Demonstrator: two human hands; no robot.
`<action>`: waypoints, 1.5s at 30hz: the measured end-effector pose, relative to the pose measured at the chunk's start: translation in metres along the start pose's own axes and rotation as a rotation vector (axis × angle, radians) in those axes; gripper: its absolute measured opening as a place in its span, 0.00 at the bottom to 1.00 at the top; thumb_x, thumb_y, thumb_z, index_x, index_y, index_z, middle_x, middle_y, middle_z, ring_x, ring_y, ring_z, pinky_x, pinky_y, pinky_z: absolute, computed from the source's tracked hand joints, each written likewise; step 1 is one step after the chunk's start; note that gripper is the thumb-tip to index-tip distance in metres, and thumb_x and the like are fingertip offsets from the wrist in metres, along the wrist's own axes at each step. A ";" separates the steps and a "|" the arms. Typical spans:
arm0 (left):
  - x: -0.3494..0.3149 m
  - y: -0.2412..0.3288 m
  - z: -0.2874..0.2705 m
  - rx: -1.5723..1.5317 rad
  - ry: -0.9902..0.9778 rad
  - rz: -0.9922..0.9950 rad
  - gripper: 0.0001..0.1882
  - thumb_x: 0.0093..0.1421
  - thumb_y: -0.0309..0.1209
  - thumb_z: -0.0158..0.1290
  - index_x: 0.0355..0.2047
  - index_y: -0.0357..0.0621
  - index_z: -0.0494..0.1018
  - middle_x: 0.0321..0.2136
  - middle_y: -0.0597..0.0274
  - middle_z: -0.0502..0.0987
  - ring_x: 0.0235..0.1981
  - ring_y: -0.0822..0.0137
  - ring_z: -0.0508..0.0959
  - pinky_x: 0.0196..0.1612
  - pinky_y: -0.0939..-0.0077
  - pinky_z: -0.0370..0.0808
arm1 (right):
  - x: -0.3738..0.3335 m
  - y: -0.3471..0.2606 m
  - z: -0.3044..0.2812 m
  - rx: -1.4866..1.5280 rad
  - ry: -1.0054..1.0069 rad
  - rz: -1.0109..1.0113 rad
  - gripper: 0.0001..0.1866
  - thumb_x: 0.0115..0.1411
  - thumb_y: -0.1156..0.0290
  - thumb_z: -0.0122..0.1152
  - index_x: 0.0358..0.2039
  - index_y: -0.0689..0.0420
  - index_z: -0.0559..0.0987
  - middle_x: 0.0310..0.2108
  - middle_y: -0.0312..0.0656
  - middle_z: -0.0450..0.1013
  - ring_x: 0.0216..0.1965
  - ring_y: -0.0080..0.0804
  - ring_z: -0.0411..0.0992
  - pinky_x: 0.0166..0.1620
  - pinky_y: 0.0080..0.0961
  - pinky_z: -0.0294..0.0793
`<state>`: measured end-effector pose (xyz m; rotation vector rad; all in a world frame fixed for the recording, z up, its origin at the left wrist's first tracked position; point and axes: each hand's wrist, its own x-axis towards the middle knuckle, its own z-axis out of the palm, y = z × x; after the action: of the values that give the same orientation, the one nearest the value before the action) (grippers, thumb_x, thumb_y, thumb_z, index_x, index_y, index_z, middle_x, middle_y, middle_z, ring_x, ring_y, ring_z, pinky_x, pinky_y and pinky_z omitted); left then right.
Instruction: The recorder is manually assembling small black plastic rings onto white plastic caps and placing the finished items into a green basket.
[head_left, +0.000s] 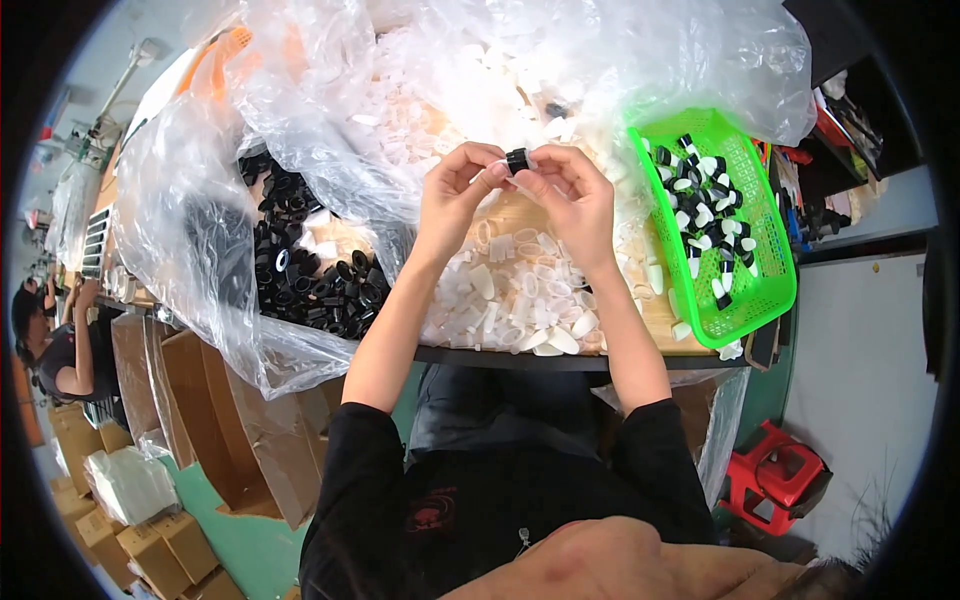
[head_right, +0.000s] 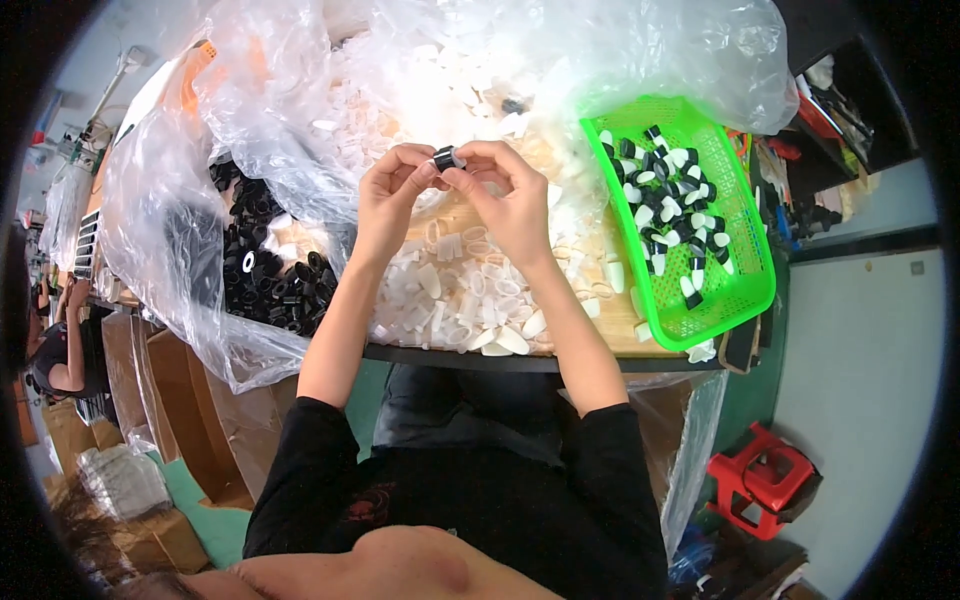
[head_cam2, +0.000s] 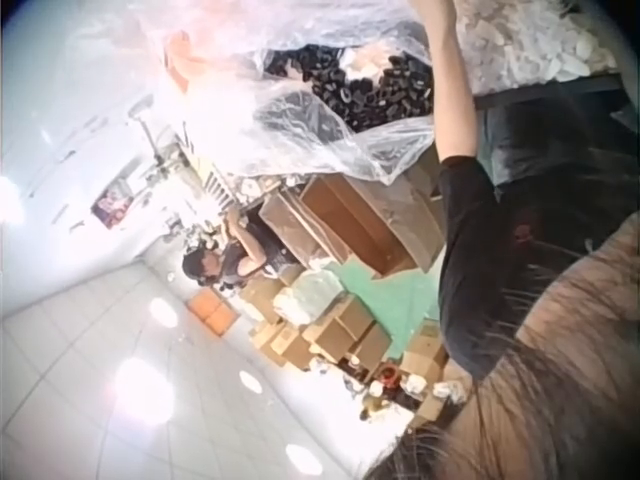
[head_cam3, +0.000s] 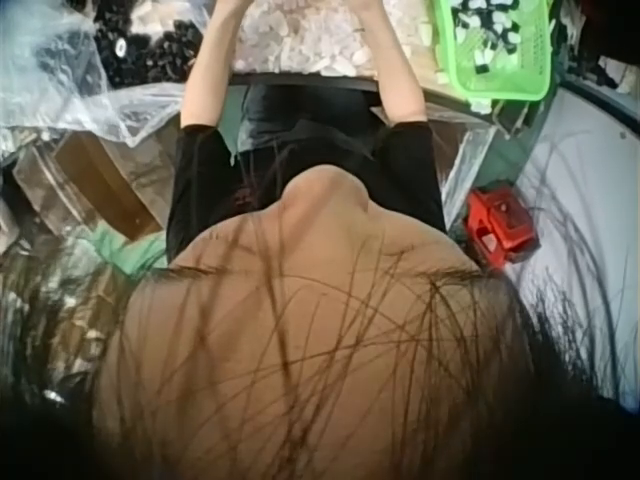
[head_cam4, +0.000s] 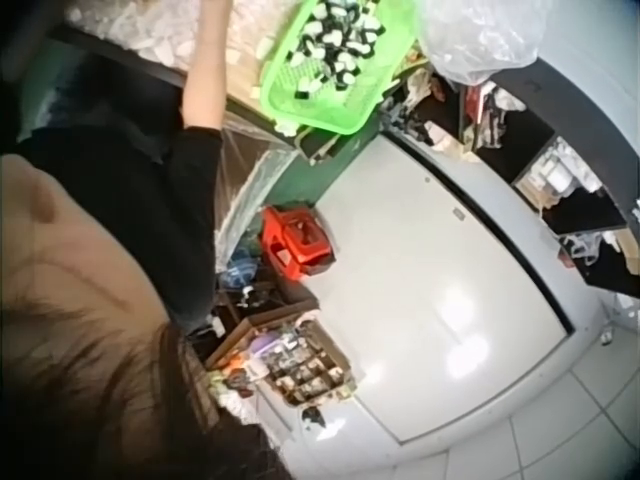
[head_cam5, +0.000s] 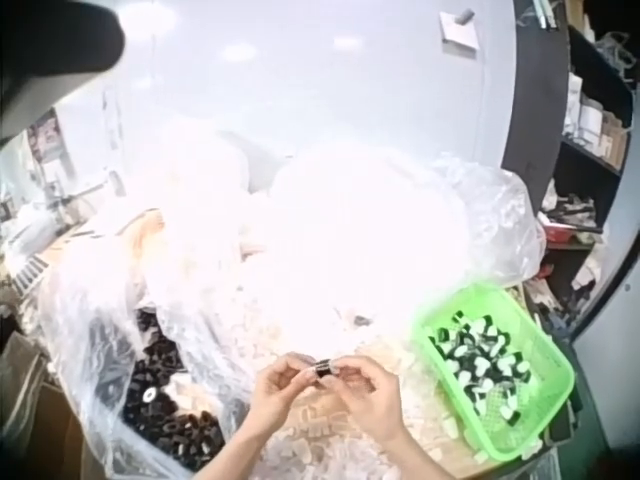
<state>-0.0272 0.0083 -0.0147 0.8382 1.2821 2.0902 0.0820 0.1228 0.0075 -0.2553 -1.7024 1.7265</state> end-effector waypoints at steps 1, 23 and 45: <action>0.000 0.000 0.001 -0.030 0.013 0.044 0.04 0.63 0.23 0.54 0.35 0.34 0.72 0.39 0.58 0.76 0.36 0.70 0.79 0.44 0.77 0.76 | 0.000 0.000 -0.001 0.000 0.001 0.000 0.10 0.56 0.77 0.67 0.37 0.65 0.78 0.34 0.40 0.77 0.36 0.24 0.77 0.40 0.20 0.76; -0.003 0.010 0.005 0.146 -0.025 -0.022 0.06 0.64 0.27 0.53 0.32 0.35 0.74 0.37 0.59 0.76 0.36 0.71 0.78 0.44 0.76 0.74 | 0.005 0.008 -0.009 0.276 -0.094 0.264 0.09 0.60 0.77 0.62 0.41 0.64 0.79 0.38 0.40 0.78 0.40 0.23 0.75 0.47 0.22 0.73; 0.003 0.014 -0.011 0.295 0.035 0.083 0.13 0.63 0.21 0.53 0.47 0.30 0.71 0.38 0.57 0.79 0.40 0.71 0.79 0.45 0.79 0.75 | 0.011 -0.006 -0.028 -0.542 -0.453 0.109 0.06 0.60 0.72 0.59 0.33 0.61 0.79 0.31 0.37 0.76 0.32 0.24 0.73 0.39 0.20 0.72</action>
<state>-0.0390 -0.0007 -0.0055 0.9985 1.6269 2.0138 0.0917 0.1515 0.0133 -0.2081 -2.5238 1.4330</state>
